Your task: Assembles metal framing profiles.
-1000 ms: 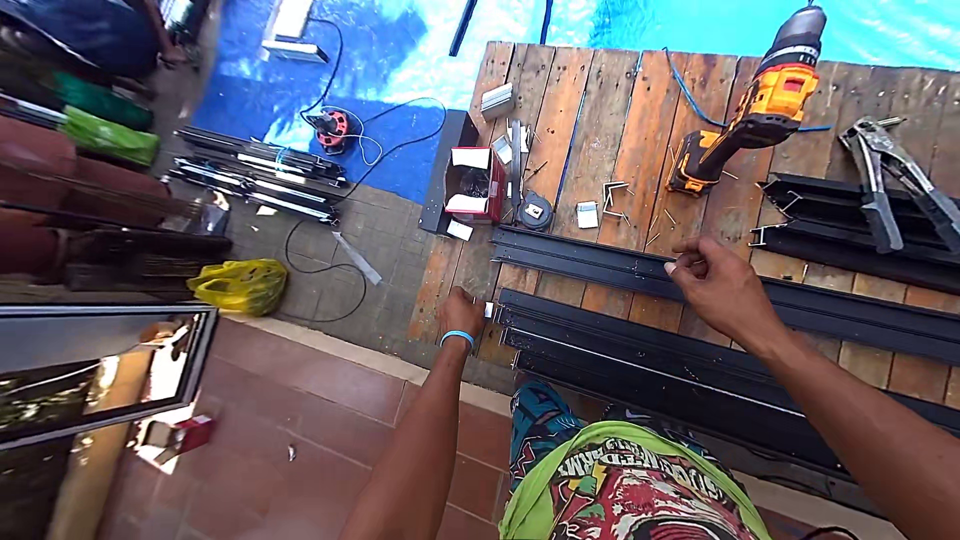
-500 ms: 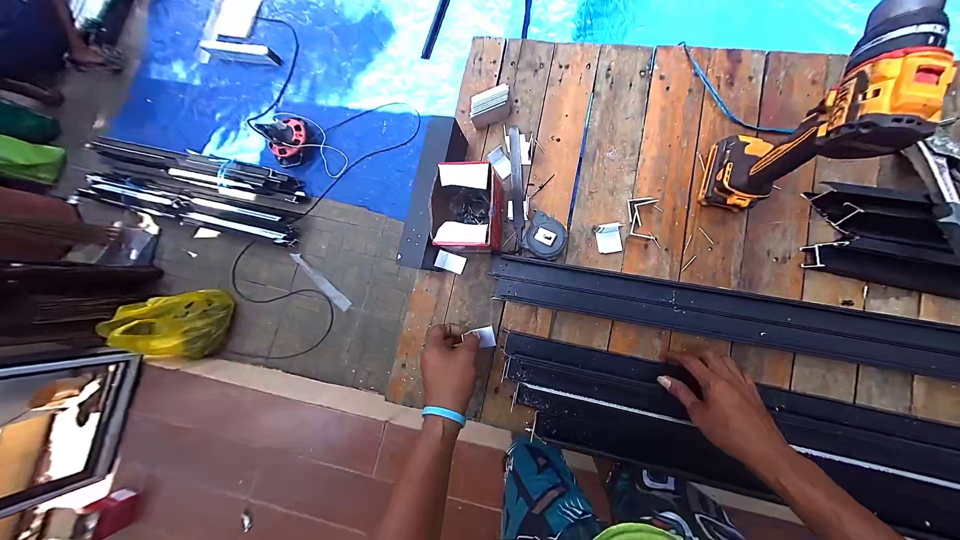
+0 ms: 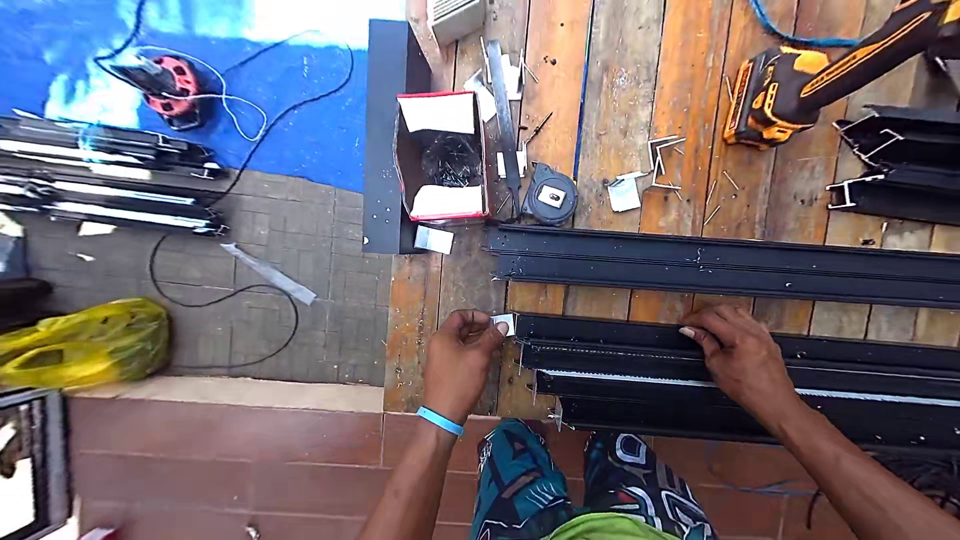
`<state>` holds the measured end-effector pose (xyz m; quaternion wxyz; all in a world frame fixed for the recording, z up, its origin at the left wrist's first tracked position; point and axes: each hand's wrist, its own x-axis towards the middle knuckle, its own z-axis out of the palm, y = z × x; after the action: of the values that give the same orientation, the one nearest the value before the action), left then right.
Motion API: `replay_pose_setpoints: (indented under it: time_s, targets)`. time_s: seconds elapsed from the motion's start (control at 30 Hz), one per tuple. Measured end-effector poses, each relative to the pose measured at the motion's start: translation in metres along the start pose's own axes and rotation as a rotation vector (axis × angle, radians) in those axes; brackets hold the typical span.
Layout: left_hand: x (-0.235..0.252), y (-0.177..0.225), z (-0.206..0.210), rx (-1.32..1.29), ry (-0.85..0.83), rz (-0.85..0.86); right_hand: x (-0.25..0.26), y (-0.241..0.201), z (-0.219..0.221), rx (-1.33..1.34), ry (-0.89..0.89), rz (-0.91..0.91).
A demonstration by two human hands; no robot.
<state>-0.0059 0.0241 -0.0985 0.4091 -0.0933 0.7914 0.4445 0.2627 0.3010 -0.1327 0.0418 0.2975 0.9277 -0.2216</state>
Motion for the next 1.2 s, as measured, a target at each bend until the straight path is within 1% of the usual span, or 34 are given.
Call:
replay_pose_setpoints:
  time_s: [0.2, 0.27, 0.4, 0.57, 0.67, 0.77, 0.87, 1.0, 1.07, 1.13, 1.2]
  targets:
    - [0.014, 0.01, -0.001, 0.118, -0.124, -0.018, -0.005, -0.006, 0.005, 0.041, 0.067, 0.063]
    - [0.017, 0.01, -0.002, 0.103, -0.138, -0.033, -0.006, -0.01, 0.006, 0.056, 0.074, 0.09]
    - [0.014, 0.009, 0.001, -0.011, -0.2, -0.044, -0.006, -0.014, 0.008, 0.041, 0.094, 0.113]
    - [0.003, 0.007, 0.015, 0.023, -0.176, -0.025, -0.006, -0.016, 0.014, 0.022, 0.111, 0.136]
    - [-0.003, 0.008, 0.025, 0.023, -0.103, -0.03, -0.007, -0.015, 0.014, 0.023, 0.102, 0.147]
    - [-0.004, 0.007, 0.033, 0.092, -0.045, -0.024, -0.008, -0.014, 0.017, 0.026, 0.119, 0.143]
    - [-0.004, 0.005, 0.038, 0.135, -0.048, -0.008, -0.009, -0.013, 0.02, 0.021, 0.143, 0.143]
    - [-0.003, -0.001, 0.031, 0.008, -0.101, -0.012, -0.009, -0.014, 0.022, 0.018, 0.154, 0.155]
    - [-0.002, -0.001, 0.031, -0.016, -0.098, -0.028, -0.009, -0.013, 0.024, 0.012, 0.162, 0.15]
    - [-0.002, 0.001, 0.036, 0.03, -0.031, -0.035, -0.009, -0.012, 0.025, 0.012, 0.169, 0.146]
    - [-0.003, 0.005, 0.042, 0.143, 0.036, -0.04, -0.009, -0.012, 0.024, 0.029, 0.171, 0.143]
